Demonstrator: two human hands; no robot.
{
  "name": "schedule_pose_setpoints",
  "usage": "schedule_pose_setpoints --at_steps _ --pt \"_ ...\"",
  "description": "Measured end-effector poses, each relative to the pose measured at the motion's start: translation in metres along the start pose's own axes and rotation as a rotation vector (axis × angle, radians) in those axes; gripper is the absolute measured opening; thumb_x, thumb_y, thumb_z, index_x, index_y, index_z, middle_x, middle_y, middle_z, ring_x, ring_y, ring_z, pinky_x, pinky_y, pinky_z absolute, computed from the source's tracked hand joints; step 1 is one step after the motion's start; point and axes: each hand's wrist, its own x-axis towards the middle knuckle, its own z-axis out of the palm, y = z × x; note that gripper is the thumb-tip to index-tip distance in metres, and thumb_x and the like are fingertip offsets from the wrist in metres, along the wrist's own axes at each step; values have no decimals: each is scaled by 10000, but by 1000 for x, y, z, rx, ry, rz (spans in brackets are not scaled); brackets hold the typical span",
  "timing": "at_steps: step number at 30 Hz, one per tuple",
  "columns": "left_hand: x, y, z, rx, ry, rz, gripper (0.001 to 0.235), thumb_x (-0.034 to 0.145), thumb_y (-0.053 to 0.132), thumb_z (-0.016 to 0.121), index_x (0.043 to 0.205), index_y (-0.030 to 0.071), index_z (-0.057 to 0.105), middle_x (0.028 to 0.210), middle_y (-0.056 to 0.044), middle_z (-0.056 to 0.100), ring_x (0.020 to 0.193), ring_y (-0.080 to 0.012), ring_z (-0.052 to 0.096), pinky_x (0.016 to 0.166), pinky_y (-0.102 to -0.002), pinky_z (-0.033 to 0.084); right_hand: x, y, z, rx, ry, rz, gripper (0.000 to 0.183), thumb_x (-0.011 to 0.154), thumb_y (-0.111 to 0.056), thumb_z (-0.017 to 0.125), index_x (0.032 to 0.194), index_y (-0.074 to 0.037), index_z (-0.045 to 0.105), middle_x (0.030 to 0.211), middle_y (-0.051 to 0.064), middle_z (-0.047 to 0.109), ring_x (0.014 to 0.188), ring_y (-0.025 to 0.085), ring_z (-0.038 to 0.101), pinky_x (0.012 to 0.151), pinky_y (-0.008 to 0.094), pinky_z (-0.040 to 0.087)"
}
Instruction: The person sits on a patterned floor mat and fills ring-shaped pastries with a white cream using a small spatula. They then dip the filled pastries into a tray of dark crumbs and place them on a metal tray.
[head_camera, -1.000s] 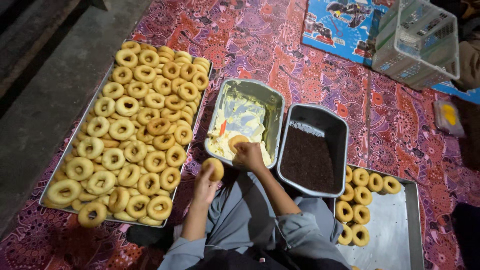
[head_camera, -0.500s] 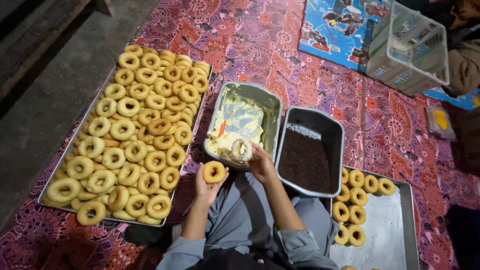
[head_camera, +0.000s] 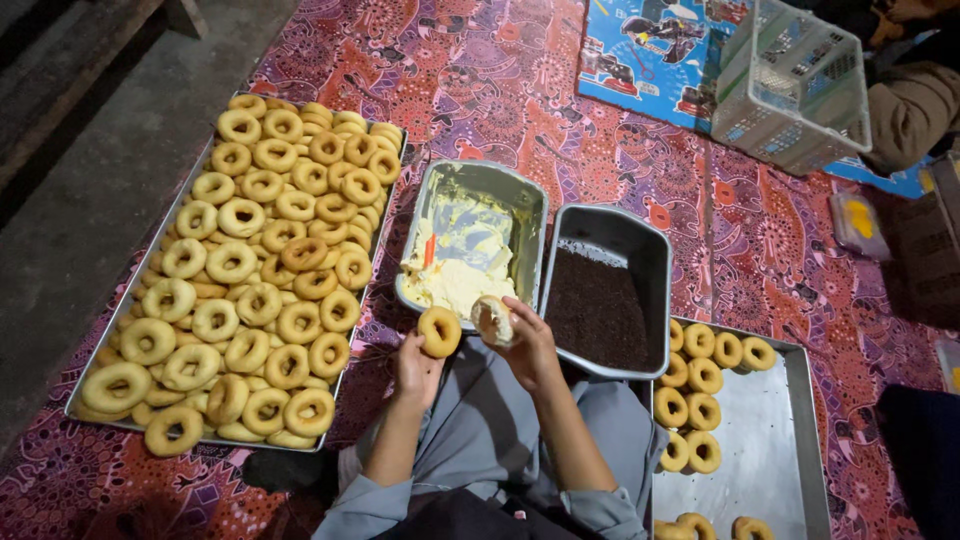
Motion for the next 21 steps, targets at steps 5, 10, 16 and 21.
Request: schedule_pose_setpoints --at_steps 5,10,16,21 --pt "-14 5 27 18 -29 -12 383 992 249 466 1303 41 548 1305 -93 616 1243 -231 575 1091 -420 430 -12 12 27 -456 -61 -334 281 947 -133 757 1183 2 683 1089 83 701 935 200 678 811 348 583" --pt "-27 11 52 78 -43 17 491 1052 384 451 1354 13 565 1301 -89 635 1206 -204 577 1073 -389 432 -36 9 65 -1132 -35 -678 280 851 -144 813 1120 -70 785 990 89 760 879 205 661 793 335 542" --pt "-43 24 58 76 -156 123 457 1084 324 440 1358 -28 537 1291 -149 618 1193 -247 591 1050 -431 460 -47 -13 71 -1172 -295 -661 376 843 -110 803 1216 -99 750 1097 85 759 980 233 652 927 354 501" --pt "-46 13 62 95 -131 116 432 1078 293 436 1375 -5 532 1310 -153 593 1194 -260 582 1028 -460 458 -45 -11 62 -1327 -250 -874 390 794 -90 829 1179 -118 772 1016 84 732 981 277 624 882 378 532"
